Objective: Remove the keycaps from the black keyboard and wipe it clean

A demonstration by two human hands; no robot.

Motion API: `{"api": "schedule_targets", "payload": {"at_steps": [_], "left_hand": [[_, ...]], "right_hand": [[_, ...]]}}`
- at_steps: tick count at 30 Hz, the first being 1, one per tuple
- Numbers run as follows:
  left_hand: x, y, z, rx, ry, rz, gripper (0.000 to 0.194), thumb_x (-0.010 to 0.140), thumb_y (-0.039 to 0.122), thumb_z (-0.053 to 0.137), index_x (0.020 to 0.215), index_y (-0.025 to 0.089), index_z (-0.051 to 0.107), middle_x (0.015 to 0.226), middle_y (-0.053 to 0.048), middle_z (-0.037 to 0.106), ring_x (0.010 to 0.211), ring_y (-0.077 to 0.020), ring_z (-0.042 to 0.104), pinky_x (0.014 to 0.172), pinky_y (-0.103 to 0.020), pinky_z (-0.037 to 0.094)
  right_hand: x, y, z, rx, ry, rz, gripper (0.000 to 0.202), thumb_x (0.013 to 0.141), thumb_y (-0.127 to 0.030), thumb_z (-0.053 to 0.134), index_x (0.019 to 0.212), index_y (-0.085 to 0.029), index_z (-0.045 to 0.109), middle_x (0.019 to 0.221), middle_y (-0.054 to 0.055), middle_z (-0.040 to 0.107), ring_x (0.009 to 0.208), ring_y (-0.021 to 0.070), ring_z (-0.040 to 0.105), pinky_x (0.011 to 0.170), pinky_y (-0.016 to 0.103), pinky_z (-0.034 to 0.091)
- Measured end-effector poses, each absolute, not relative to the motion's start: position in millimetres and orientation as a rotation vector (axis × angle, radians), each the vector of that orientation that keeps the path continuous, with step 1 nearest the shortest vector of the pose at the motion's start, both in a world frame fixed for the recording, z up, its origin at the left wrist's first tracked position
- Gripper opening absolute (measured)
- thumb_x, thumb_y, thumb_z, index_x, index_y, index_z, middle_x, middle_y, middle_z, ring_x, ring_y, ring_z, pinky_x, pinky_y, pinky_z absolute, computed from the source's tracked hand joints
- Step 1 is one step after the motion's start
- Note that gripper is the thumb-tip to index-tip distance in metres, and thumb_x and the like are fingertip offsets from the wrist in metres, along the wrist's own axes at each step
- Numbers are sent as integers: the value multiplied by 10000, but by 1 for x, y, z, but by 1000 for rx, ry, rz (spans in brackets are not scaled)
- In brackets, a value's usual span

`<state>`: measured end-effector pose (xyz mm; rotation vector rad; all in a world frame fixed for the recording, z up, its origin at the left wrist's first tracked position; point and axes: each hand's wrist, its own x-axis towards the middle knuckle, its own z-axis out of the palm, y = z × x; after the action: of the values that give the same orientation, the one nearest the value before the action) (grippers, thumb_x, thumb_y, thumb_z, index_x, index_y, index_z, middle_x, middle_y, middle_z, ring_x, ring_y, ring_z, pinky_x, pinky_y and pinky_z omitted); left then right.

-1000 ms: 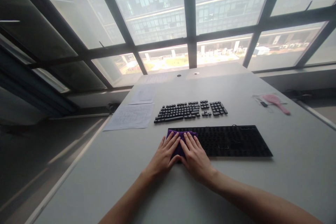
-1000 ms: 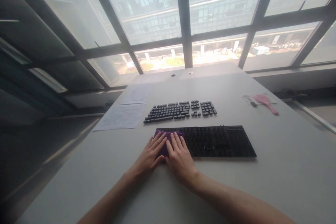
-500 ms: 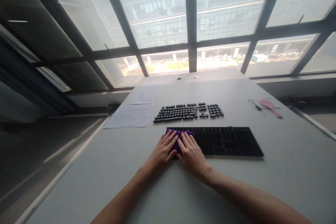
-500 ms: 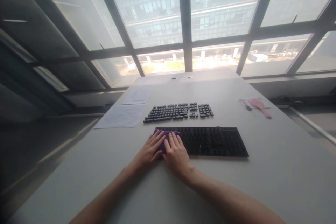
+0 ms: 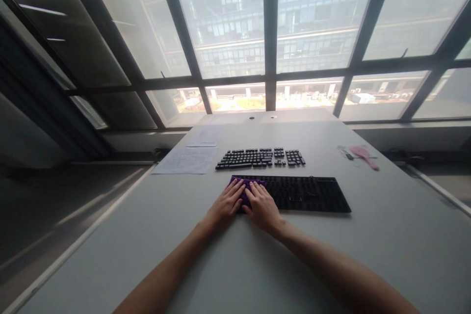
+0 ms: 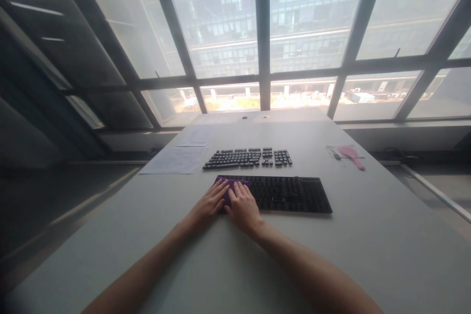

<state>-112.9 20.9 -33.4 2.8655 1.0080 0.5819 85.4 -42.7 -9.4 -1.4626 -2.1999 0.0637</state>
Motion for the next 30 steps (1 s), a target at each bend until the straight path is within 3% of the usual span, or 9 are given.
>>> {"api": "schedule_targets", "payload": {"at_steps": [22,30], "left_hand": [[-98,-4,-26,2768,1244,529,551,1002,341,404,1532,207,336,1599,-69,301,1498,-272,206,1215,-506,214],[-104,-5,-24,2807,1126,438,641,989,369,445,1568,223,214,1623,-93,216,1513,-279,139,1209,-543,170]], "right_hand": [[104,-50,-7,-1330,-2300,28,544,920,-370,604,1386,-98,537,1480,199,483,1398,294,419,1169,432,295],[107,-53,-10,-1298,-2312,25,570,916,-322,591,1426,-86,495,1507,201,447,1426,282,376,1183,432,271]]}}
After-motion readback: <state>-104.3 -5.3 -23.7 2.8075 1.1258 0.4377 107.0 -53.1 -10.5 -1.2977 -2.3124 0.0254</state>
